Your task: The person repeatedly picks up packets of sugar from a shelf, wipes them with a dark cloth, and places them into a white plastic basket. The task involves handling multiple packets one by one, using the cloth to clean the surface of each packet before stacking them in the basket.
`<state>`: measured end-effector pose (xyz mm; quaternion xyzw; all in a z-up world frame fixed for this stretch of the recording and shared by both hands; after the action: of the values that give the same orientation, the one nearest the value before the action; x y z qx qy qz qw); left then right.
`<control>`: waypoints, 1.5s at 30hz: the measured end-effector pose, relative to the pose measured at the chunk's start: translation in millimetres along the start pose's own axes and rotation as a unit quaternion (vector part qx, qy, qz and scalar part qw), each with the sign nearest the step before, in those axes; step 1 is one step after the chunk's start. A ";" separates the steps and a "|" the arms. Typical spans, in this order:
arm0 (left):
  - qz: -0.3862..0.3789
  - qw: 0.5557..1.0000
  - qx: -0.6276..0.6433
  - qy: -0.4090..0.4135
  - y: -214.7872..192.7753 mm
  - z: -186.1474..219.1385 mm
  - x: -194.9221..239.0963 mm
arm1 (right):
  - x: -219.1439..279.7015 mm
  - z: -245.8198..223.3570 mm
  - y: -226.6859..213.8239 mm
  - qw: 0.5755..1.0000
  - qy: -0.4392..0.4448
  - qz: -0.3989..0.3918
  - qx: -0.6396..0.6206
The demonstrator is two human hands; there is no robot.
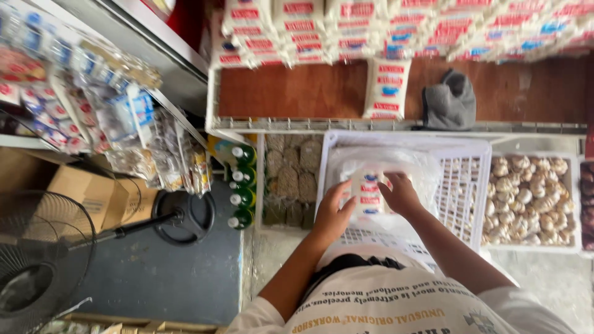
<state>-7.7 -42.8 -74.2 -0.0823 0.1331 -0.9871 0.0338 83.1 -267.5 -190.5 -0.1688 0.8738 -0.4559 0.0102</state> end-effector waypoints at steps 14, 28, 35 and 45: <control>0.203 0.904 0.335 -0.172 -174.3 -102.9 -112.5 | -129.6 -104.1 -5.8 0.946 0.050 -0.054 -0.315; 0.227 0.713 0.597 -0.290 -295.1 -150.1 -309.0 | -343.2 -254.7 175.3 0.622 0.265 -0.201 -0.709; 0.274 0.698 0.589 -0.301 -303.5 -141.6 -360.6 | -420.0 -235.5 233.9 0.586 0.255 -0.182 -0.748; 0.311 0.681 0.598 -0.287 -295.7 -158.6 -390.9 | -402.9 -295.5 204.4 0.496 0.307 -0.045 -0.811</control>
<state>336.5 317.2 -205.7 -0.2779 -0.4836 -0.7174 0.4174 353.8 197.3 -236.4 0.0090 0.7988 0.4297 -0.4209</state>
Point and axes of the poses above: each hand's wrist, its own x-axis away from the middle knuckle, its own y-axis out of the palm, z = x × y, the point moved 3 cm from there along -x, towards the middle knuckle, and after that the axes turned 2 degrees about -y, right-handed, at the moved point
